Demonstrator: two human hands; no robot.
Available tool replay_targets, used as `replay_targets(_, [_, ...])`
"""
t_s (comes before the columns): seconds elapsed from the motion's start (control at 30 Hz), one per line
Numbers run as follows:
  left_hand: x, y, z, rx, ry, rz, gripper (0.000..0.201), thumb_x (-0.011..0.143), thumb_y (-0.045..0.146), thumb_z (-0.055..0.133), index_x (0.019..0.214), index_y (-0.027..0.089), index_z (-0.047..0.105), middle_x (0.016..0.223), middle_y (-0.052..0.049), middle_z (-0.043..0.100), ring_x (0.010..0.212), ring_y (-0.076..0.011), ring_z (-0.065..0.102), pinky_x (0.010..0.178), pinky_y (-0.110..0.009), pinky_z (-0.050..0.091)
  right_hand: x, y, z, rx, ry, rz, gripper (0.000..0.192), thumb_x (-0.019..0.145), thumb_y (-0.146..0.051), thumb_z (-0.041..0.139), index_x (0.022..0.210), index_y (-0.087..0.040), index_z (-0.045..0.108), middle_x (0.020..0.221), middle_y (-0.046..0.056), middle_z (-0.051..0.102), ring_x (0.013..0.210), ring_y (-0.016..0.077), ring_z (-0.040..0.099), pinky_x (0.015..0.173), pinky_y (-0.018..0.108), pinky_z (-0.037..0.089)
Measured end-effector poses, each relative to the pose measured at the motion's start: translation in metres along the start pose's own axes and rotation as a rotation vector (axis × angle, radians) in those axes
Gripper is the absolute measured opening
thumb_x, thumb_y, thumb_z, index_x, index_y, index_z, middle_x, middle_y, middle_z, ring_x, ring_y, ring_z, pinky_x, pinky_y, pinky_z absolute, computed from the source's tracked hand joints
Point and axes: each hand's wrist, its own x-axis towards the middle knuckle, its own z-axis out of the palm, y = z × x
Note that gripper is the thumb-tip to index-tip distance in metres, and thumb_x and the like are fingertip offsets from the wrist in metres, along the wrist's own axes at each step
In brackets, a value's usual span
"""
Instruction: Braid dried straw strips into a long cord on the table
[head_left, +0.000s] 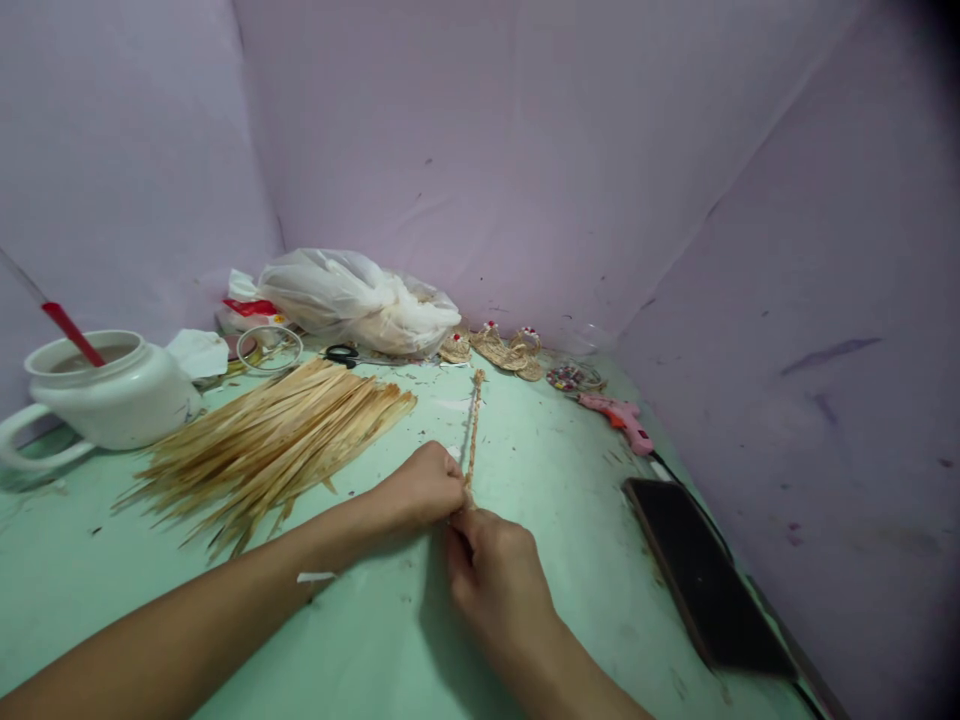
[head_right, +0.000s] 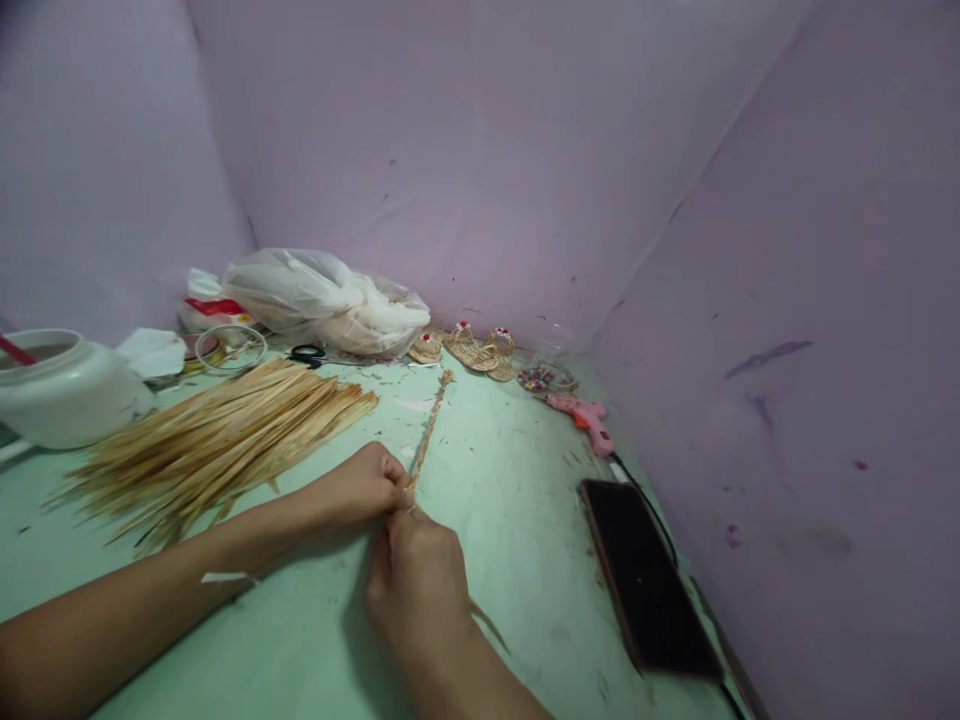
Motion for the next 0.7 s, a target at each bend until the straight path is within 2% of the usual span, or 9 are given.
replay_targets(0.07, [0.001,-0.004,-0.004,0.03,-0.018,0.047,0.014,0.047,0.01,0.046,0.039,0.014,0.036,0.037,0.006,0.026,0.04,-0.0044,0.023,0.041,-0.022,0.014,0.006,0.005,-0.007,0.063,-0.004,0.031,0.02,0.072,-0.02,0.046,0.058,-0.016,0.06,0.057,0.004,0.059,0.048,0.0121,0.048,0.047,0.024,0.027])
replay_targets(0.13, [0.0,-0.006,-0.009,0.001,-0.051,0.05,0.013,0.048,0.012,0.047,0.042,0.015,0.036,0.037,0.006,0.026,0.038,-0.0043,0.022,0.04,-0.022,0.013,0.015,0.014,-0.016,0.165,0.065,0.111,0.024,0.071,-0.029,0.05,0.052,-0.016,0.057,0.048,0.002,0.053,0.045,0.0111,0.043,0.044,0.023,0.026])
replay_targets(0.23, [-0.002,-0.005,-0.014,-0.033,-0.103,0.023,0.016,0.052,0.018,0.049,0.043,0.016,0.036,0.036,0.007,0.022,0.036,-0.0039,0.017,0.039,-0.023,0.009,0.031,0.027,-0.027,0.56,0.231,0.296,0.028,0.07,-0.039,0.052,0.059,-0.014,0.057,0.055,0.003,0.056,0.051,0.012,0.048,0.05,0.023,0.036])
replay_targets(0.3, [-0.004,-0.004,-0.016,-0.034,-0.127,0.007,0.018,0.053,0.02,0.05,0.042,0.017,0.036,0.035,0.007,0.022,0.035,-0.0039,0.015,0.039,-0.024,0.008,0.038,0.031,-0.028,0.895,0.146,0.431,0.026,0.066,-0.039,0.056,0.066,-0.013,0.057,0.066,0.005,0.059,0.056,0.0122,0.052,0.055,0.024,0.041])
replay_targets(0.4, [-0.004,-0.004,-0.016,-0.036,-0.145,0.011,0.013,0.051,0.017,0.046,0.043,0.016,0.036,0.035,0.007,0.023,0.035,-0.004,0.015,0.04,-0.024,0.008,0.041,0.027,-0.021,1.174,-0.152,0.525,0.02,0.063,-0.032,0.058,0.07,-0.014,0.056,0.063,0.003,0.057,0.052,0.01,0.051,0.051,0.022,0.041])
replay_targets(0.47, [-0.003,-0.005,-0.015,-0.026,-0.146,0.023,0.01,0.049,0.014,0.044,0.043,0.016,0.036,0.035,0.007,0.022,0.036,-0.004,0.015,0.04,-0.024,0.008,0.04,0.023,-0.015,1.136,-0.244,0.523,0.013,0.064,-0.027,0.055,0.066,-0.014,0.054,0.048,-0.003,0.048,0.04,0.0061,0.041,0.04,0.018,0.031])
replay_targets(0.57, [0.001,-0.009,-0.013,0.064,-0.12,0.039,0.004,0.048,0.014,0.043,0.045,0.015,0.042,0.037,0.007,0.024,0.037,-0.0045,0.017,0.04,-0.023,0.01,0.04,0.023,-0.007,0.881,-0.199,0.482,0.015,0.066,-0.022,0.051,0.054,-0.014,0.051,0.035,-0.008,0.032,0.032,0.0026,0.021,0.035,0.018,0.014])
replay_targets(0.63, [0.003,-0.01,-0.014,0.203,-0.096,0.03,0.004,0.049,0.016,0.045,0.047,0.014,0.047,0.038,0.006,0.028,0.038,-0.0053,0.02,0.04,-0.023,0.013,0.041,0.028,-0.003,0.726,-0.144,0.426,0.019,0.066,-0.021,0.05,0.049,-0.013,0.052,0.035,-0.007,0.034,0.033,0.0026,0.021,0.036,0.019,0.013])
replay_targets(0.7, [0.001,-0.008,-0.017,0.386,-0.049,0.023,0.009,0.052,0.02,0.046,0.048,0.014,0.051,0.039,0.004,0.034,0.039,-0.0067,0.025,0.041,-0.023,0.017,0.043,0.031,0.0,0.675,-0.099,0.395,0.019,0.064,-0.021,0.05,0.048,-0.012,0.054,0.038,-0.005,0.04,0.035,0.0032,0.025,0.038,0.019,0.015])
